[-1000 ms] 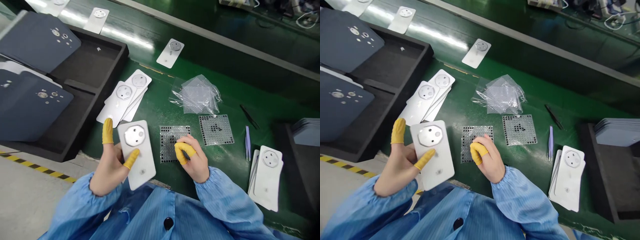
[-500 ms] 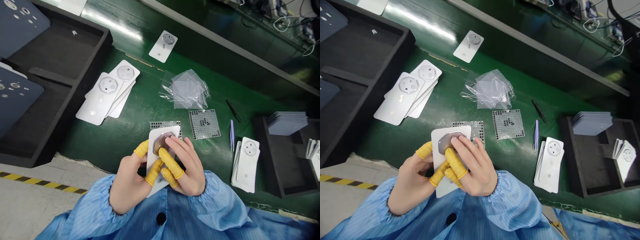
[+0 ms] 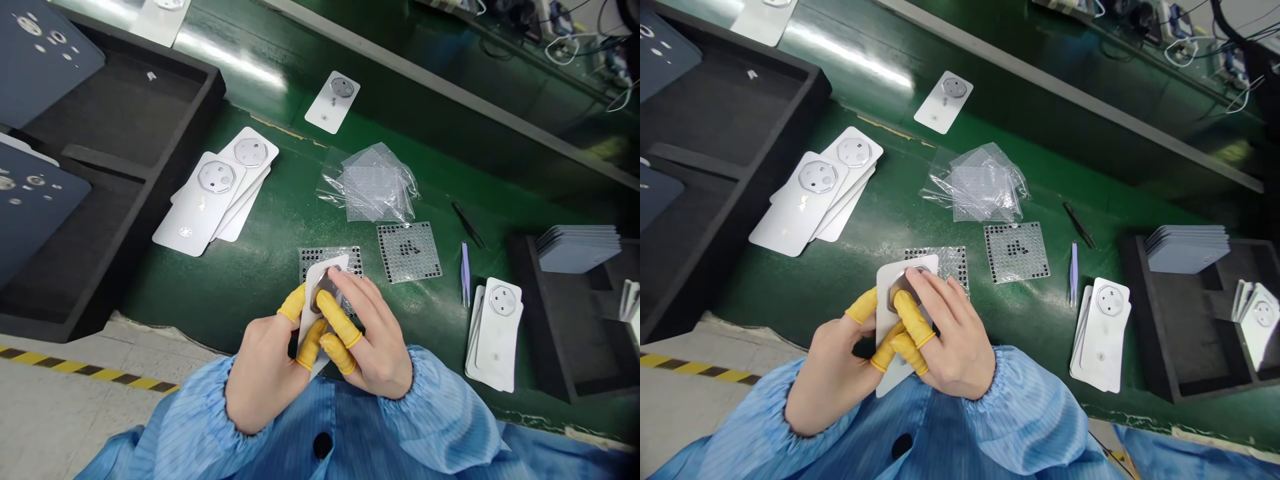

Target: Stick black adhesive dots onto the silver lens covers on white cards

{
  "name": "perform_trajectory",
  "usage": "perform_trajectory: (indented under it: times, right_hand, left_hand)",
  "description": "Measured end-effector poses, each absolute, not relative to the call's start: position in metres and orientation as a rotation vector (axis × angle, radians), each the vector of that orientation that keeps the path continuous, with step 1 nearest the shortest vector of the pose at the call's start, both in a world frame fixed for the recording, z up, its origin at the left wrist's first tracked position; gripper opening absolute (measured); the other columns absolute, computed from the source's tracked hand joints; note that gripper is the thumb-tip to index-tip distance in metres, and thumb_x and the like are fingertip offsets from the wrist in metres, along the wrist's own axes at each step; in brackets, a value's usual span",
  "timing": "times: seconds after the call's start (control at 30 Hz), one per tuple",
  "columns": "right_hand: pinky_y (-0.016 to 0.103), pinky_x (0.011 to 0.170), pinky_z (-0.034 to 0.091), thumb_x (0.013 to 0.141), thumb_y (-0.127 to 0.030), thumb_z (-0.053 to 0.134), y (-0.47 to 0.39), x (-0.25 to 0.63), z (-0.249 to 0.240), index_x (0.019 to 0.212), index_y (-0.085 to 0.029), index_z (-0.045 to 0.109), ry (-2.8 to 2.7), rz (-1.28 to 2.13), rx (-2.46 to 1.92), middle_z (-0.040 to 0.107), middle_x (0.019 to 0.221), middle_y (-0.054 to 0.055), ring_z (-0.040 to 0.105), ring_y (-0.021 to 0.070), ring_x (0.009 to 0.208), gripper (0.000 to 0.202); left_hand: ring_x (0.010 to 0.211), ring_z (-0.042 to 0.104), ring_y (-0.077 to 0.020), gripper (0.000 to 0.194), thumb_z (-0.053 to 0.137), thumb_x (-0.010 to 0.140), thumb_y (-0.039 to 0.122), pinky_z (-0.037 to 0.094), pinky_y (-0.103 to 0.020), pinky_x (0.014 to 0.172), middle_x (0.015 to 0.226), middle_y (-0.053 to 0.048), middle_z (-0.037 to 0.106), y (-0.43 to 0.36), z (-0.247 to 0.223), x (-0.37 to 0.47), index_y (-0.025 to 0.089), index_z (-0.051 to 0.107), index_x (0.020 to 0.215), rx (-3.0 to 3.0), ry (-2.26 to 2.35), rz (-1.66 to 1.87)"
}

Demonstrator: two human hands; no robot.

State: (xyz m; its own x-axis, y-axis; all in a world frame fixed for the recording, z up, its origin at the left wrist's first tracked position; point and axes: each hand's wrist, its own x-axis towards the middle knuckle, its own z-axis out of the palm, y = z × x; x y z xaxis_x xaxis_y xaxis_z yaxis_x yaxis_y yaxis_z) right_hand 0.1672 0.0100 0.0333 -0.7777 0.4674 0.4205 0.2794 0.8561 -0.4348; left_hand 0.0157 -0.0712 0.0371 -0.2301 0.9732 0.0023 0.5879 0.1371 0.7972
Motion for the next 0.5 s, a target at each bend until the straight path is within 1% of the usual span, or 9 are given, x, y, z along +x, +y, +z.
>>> perform_trajectory:
  times: [0.03,0.1,0.2,0.3,0.37,0.43,0.5]
  right_hand:
    - [0.055,0.101,0.045,0.093,-0.025,0.041,0.009,0.167,0.031,0.127,-0.008,0.048,-2.495,0.523,-0.533,0.042,0.141,0.025,0.038,0.0327,0.135,0.039]
    - [0.056,0.103,0.044,0.093,-0.025,0.041,0.009,0.166,0.026,0.133,-0.008,0.043,-2.474,0.618,-0.518,0.035,0.146,0.024,0.034,0.0336,0.137,0.043]
    - [0.057,0.105,0.042,0.093,-0.021,0.041,0.011,0.167,0.017,0.139,-0.012,0.037,-2.440,0.718,-0.525,0.029,0.151,0.020,0.031,0.0329,0.139,0.047]
    - [0.058,0.107,0.040,0.093,-0.021,0.041,0.014,0.170,0.012,0.142,-0.015,0.034,-2.393,0.776,-0.517,0.026,0.153,0.017,0.032,0.0324,0.139,0.050]
    - [0.057,0.108,0.039,0.094,-0.021,0.041,0.013,0.173,0.012,0.143,-0.018,0.035,-2.315,0.808,-0.505,0.027,0.153,0.013,0.035,0.0309,0.137,0.049]
    - [0.054,0.108,0.040,0.093,-0.020,0.043,0.010,0.173,0.013,0.142,-0.022,0.037,-2.137,0.846,-0.583,0.029,0.153,0.009,0.037,0.0294,0.137,0.049]
    - [0.049,0.104,0.046,0.091,-0.019,0.050,0.006,0.171,0.014,0.142,-0.027,0.036,-1.892,0.986,-0.745,0.035,0.150,0.007,0.044,0.0269,0.132,0.053]
  left_hand:
    - [0.050,0.065,-0.0195,0.004,0.054,0.074,0.018,0.052,-0.027,0.048,0.057,-0.003,0.067,-0.071,0.037,0.015,0.021,0.056,0.074,1.498,1.884,0.942]
    - [0.051,0.065,-0.0195,0.009,0.054,0.073,0.016,0.052,-0.027,0.049,0.058,-0.002,0.067,-0.071,0.035,0.014,0.021,0.058,0.080,1.464,1.851,0.931]
    - [0.056,0.067,-0.0209,0.028,0.060,0.071,0.017,0.055,-0.029,0.055,0.060,-0.001,0.067,-0.068,0.032,0.013,0.019,0.060,0.099,1.327,1.791,0.916]
    - [0.060,0.069,-0.0201,0.044,0.064,0.074,0.019,0.057,-0.027,0.057,0.064,0.000,0.070,-0.063,0.031,0.013,0.017,0.054,0.117,1.088,1.615,0.976]
    - [0.062,0.069,-0.0185,0.044,0.065,0.078,0.021,0.057,-0.025,0.055,0.069,-0.001,0.071,-0.060,0.031,0.015,0.018,0.051,0.120,0.905,1.444,1.050]
    - [0.064,0.071,-0.0180,0.040,0.065,0.081,0.024,0.059,-0.024,0.056,0.074,-0.002,0.073,-0.058,0.032,0.017,0.019,0.051,0.117,0.742,1.319,1.142]
    - [0.066,0.071,-0.0183,0.036,0.066,0.081,0.025,0.060,-0.026,0.059,0.081,-0.003,0.074,-0.056,0.032,0.019,0.019,0.052,0.114,0.636,1.259,1.245]
